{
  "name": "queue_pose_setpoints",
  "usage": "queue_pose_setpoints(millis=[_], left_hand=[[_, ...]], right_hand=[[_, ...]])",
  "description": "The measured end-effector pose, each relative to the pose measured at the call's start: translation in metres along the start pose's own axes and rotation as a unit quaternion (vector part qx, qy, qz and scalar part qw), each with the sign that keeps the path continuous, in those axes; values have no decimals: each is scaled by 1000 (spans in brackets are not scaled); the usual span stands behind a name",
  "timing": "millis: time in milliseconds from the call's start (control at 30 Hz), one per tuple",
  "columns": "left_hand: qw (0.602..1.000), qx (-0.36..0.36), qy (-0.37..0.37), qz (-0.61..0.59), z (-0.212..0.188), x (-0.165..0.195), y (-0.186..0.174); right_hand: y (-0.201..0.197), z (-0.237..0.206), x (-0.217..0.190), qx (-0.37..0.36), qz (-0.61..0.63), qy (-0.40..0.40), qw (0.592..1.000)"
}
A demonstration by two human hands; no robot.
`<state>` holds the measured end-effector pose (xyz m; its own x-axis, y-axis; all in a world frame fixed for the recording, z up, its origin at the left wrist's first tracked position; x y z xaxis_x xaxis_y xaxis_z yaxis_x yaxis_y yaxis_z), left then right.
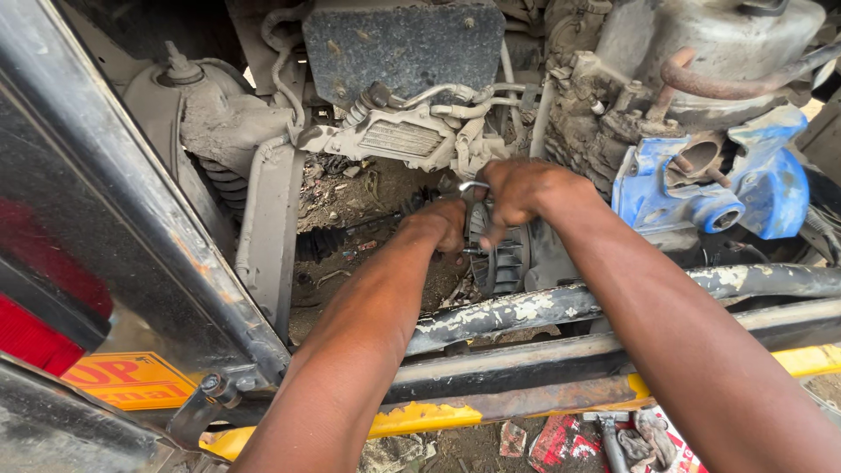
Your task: The person installs a fan pulley onto a vehicle engine shaft and secures it using a wrench. The person positions the pulley, aligns it with the shaft, and then uses a wrench to tighten the fastener, working within the engine bay.
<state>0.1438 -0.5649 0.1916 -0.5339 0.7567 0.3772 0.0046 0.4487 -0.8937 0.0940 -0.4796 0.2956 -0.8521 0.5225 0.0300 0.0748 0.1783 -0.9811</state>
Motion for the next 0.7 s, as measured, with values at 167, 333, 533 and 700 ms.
queue_pose_setpoints(millis=[167,333,533,700], left_hand=[[1000,4,7,-9,13,-6,7],[999,-19,25,21,16,-6,12],[999,-4,39,33,27,-11,17],[999,-37,-14,24,30,-17,29]], right_hand=[[0,-10,-9,-22,-59,-44,997],[-5,-14,-8,7,-60,-33,998],[-9,-12,-11,36,-30,-30,998],[-9,-15,-12,22,-23,4,999]])
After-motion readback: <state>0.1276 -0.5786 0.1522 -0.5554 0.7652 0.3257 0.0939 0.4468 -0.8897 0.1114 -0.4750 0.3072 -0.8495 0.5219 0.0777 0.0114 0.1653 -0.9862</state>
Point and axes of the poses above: each hand's wrist, its own z-axis towards the middle knuckle, its own y-axis out of the palm, x = y × z, the point moved 6 cm from there along z, towards the middle knuckle, and after that the axes turned 10 degrees about x, right-handed, at the moved point
